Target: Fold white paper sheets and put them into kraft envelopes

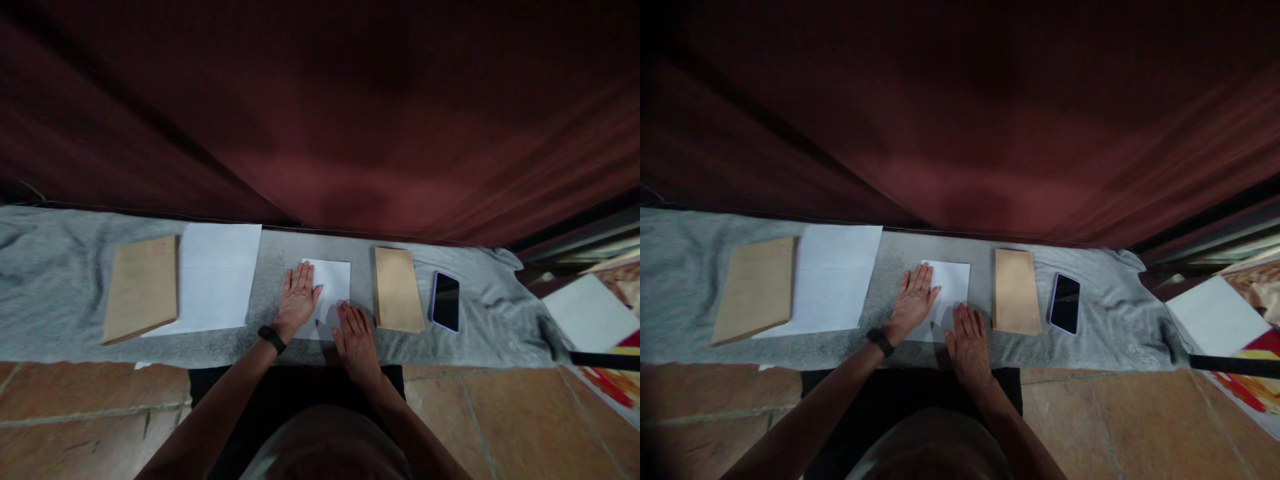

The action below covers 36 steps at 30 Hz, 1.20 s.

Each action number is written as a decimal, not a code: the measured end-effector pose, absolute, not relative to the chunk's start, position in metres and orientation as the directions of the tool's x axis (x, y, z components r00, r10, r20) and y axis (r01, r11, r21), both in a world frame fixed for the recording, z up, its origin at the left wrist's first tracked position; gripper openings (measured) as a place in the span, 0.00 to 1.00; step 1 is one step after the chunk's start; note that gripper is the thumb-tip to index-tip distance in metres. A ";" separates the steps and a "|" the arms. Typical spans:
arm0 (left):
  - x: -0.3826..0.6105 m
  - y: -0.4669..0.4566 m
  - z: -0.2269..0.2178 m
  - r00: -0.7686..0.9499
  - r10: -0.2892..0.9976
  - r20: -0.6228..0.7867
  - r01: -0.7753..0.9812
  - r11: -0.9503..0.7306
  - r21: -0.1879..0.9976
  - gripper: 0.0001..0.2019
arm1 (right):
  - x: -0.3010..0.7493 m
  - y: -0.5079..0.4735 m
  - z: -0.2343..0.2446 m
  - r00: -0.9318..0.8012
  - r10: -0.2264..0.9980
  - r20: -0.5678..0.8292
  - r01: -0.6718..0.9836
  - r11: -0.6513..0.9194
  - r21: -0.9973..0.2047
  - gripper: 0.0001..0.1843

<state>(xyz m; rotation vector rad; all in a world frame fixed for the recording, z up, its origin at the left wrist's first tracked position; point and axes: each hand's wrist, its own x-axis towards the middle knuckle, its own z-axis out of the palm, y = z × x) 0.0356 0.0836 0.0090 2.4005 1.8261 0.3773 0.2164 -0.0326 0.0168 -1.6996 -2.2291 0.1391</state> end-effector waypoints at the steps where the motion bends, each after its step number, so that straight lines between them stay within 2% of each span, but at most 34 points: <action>1: 0.038 0.086 0.010 0.249 0.958 0.140 0.934 -0.276 0.226 0.33 | 0.215 -0.023 0.017 -0.218 0.952 0.214 0.921 0.274 -0.278 0.28; 9: 0.056 0.100 0.007 0.305 0.943 0.132 0.913 -0.329 0.242 0.31 | 0.199 0.057 0.009 -0.125 0.968 0.216 0.952 0.178 -0.248 0.29; 14: 0.054 0.098 0.002 0.292 0.942 0.166 0.913 -0.326 0.244 0.32 | 0.198 0.062 0.000 -0.080 0.958 0.274 0.964 0.144 -0.222 0.30; 22: 0.048 0.100 0.005 0.280 0.946 0.162 0.916 -0.313 0.250 0.33 | 0.197 0.070 0.000 -0.013 0.960 0.281 0.971 0.080 -0.226 0.30; 29: 0.048 0.100 0.010 0.333 0.937 0.103 0.911 -0.348 0.223 0.28 | 0.187 0.083 0.003 -0.168 0.967 0.193 0.942 0.215 -0.257 0.29; 36: 0.044 0.093 0.013 0.337 0.935 0.109 0.909 -0.354 0.220 0.28 | 0.196 0.082 -0.005 -0.132 0.967 0.220 0.965 0.176 -0.193 0.29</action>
